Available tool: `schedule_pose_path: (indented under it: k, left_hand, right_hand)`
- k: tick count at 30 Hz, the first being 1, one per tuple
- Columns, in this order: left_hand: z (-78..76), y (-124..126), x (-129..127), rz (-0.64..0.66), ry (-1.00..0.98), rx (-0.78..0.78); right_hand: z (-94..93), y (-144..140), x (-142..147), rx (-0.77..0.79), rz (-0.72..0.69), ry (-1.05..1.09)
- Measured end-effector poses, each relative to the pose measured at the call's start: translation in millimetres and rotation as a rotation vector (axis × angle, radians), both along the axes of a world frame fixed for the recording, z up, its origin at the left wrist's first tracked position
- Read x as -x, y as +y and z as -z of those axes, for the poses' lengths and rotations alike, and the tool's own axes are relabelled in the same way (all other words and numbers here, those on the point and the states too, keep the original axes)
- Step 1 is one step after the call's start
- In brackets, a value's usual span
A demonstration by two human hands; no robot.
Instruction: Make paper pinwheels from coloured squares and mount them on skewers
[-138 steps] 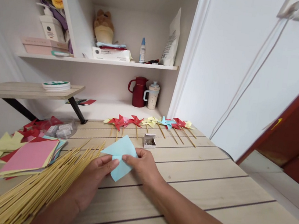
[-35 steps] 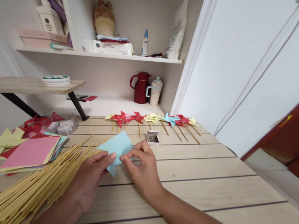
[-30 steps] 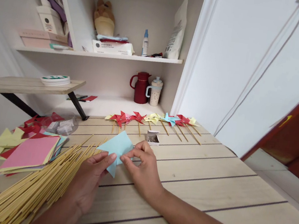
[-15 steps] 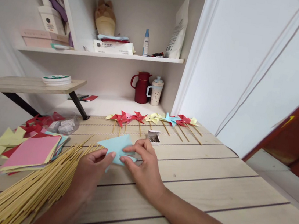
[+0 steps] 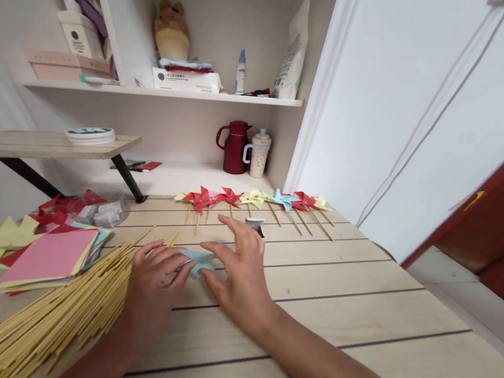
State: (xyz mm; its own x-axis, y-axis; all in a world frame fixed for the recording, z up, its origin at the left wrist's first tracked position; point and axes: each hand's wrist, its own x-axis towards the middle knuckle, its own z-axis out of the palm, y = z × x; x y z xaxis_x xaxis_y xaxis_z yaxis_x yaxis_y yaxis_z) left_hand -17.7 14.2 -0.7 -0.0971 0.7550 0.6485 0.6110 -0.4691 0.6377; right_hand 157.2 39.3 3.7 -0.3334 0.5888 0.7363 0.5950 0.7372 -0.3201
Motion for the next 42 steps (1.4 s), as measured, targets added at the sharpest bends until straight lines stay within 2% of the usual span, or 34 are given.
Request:
schedule_pose_path:
  k: [8, 13, 16, 19, 22, 24, 26, 28, 32, 42]
  left_hand:
    - [-2.8, -4, -3, -0.053, 0.42, -0.287]
    - [-4.1, -5, -5, -0.046, 0.425, -0.308]
    - [-3.7, -5, -4, -0.042, 0.369, -0.276]
    - [-3.6, -3, -3, -0.067, 0.197, -0.171]
    - [-3.1, 0, -2, -0.087, -0.234, 0.051]
    - [-1.4, 4, -2, -0.039, -0.51, 0.245]
    - [1.4, 7, -3, 0.051, -0.656, 0.431]
    - [4.3, 8, -6, 0.166, -0.718, 0.553]
    - [6.7, 6, -11, 0.343, -0.818, 0.639]
    - [-2.1, 4, -6, 0.307, -0.829, 0.73]
  right_hand:
    - [-4.1, 1, 0, -0.03, -0.028, 0.037]
    - [-6.8, 0, 1, 0.039, -0.079, 0.083]
    - [-8.8, 1, 2, 0.194, -0.125, 0.205]
    - [-11.2, 3, 2, 0.555, -0.167, 0.427]
    - [-13.3, 6, 3, 0.969, -0.223, 0.703]
    - [-14.0, 7, 4, 1.086, -0.253, 0.844]
    - [-13.5, 7, 4, 1.108, -0.271, 0.909]
    - [-11.4, 7, 4, 1.116, -0.278, 0.926]
    - [-5.6, 8, 4, 1.111, -0.257, 0.901]
    - [-3.8, 4, 11, 1.118, -0.294, 0.834]
